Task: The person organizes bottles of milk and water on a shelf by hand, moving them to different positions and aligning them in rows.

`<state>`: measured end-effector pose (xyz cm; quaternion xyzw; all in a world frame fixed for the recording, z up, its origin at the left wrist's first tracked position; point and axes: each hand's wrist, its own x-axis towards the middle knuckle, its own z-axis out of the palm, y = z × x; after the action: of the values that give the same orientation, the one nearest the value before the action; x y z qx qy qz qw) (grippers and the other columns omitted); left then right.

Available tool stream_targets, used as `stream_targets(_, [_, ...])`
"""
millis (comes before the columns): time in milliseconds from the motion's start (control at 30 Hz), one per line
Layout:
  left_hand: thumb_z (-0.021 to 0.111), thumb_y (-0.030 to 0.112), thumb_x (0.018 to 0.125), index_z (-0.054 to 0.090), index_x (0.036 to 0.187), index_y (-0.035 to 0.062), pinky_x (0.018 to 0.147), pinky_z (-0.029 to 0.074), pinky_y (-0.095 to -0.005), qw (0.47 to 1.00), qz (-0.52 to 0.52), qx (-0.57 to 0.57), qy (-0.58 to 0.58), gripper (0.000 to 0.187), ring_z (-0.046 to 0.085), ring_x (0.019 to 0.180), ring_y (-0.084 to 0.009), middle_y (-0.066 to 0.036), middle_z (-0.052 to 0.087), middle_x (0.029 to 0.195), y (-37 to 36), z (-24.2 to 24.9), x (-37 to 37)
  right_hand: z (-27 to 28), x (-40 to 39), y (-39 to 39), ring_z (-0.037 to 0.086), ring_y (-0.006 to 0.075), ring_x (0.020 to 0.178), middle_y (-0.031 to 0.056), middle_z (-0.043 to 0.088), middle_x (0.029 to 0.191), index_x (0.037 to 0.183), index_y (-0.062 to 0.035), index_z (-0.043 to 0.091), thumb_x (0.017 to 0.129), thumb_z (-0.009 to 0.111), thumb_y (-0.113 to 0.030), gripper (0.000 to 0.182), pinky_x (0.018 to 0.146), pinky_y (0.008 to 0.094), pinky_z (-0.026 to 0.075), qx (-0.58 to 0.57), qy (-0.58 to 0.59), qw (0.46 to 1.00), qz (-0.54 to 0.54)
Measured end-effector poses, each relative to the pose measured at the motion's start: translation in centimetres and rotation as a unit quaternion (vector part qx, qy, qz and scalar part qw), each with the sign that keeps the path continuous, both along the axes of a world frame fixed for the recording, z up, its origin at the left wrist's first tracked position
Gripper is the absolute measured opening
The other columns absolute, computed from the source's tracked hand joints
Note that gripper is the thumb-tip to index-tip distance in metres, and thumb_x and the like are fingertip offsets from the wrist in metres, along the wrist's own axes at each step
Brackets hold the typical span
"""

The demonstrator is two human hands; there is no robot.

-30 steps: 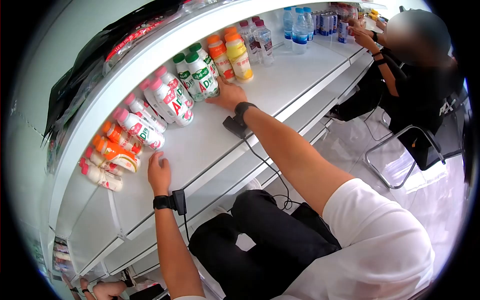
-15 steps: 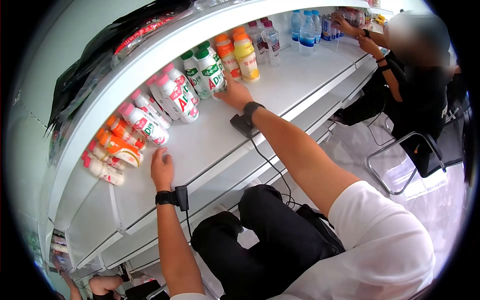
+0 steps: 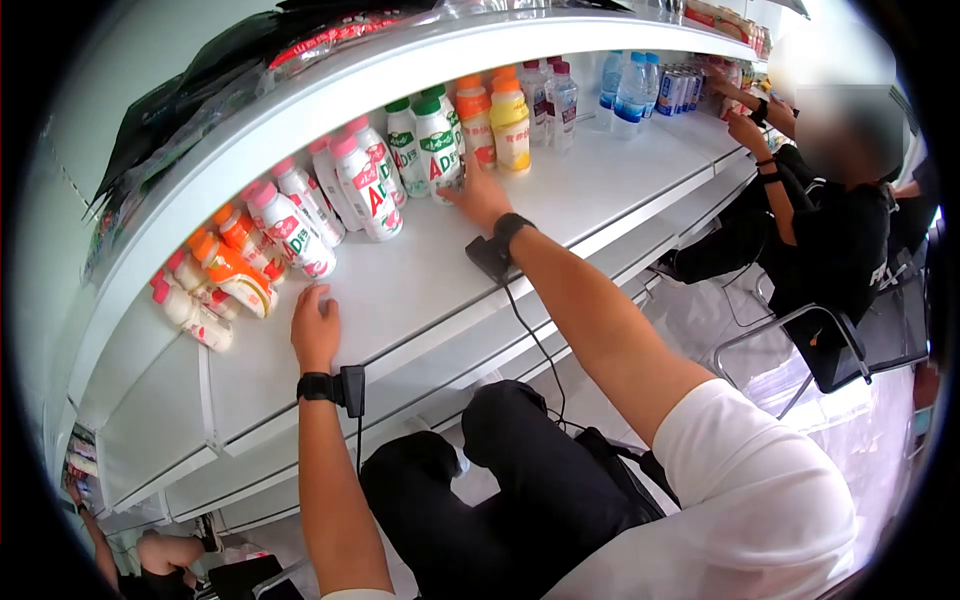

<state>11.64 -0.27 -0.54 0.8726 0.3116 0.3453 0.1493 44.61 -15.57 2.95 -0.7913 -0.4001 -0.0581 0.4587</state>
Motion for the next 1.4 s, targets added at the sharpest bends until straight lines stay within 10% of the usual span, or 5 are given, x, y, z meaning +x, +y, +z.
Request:
stream_targets(333, [0.056, 0.012, 0.090, 0.063, 0.115, 0.0039, 0.099, 0.046, -0.0375, 0.999, 0.013, -0.021, 0.024, 0.027, 0.060, 0.115, -0.0311, -0.013, 0.064, 0.122, 0.2, 0.2, 0.1, 0.5, 0.3, -0.2, 0.061, 0.0368, 0.108, 0.0240, 0.061, 0.116, 0.104, 0.0031, 0.064, 0.077, 0.077, -0.047, 0.058, 0.093, 0.0439, 0.049, -0.041, 0.036, 0.998, 0.017])
stream_targets(667, [0.055, 0.011, 0.089, 0.064, 0.114, 0.0050, 0.099, 0.046, -0.0379, 0.999, 0.024, -0.017, 0.042, 0.027, 0.060, 0.114, -0.0309, -0.012, 0.064, 0.122, 0.0, 0.6, 0.3, 0.0, 0.4, 0.1, 0.056, 0.0368, 0.119, 0.0209, 0.054, 0.131, 0.130, -0.0026, 0.049, 0.068, 0.084, -0.044, 0.082, 0.100, 0.0441, 0.048, -0.024, 0.034, 0.999, -0.007])
stream_targets(1400, [0.055, 0.010, 0.089, 0.063, 0.116, 0.0025, 0.102, 0.044, -0.0371, 0.998, -0.013, -0.063, -0.003, 0.029, 0.058, 0.119, -0.0303, -0.014, 0.063, 0.125, 0.8, -0.1, 0.0, -0.3, 0.3, 0.7, 0.058, 0.0358, 0.116, 0.0214, 0.062, 0.123, 0.124, -0.0003, 0.052, 0.068, 0.082, -0.051, 0.081, 0.099, 0.0424, 0.047, -0.091, 0.024, 0.995, -0.036])
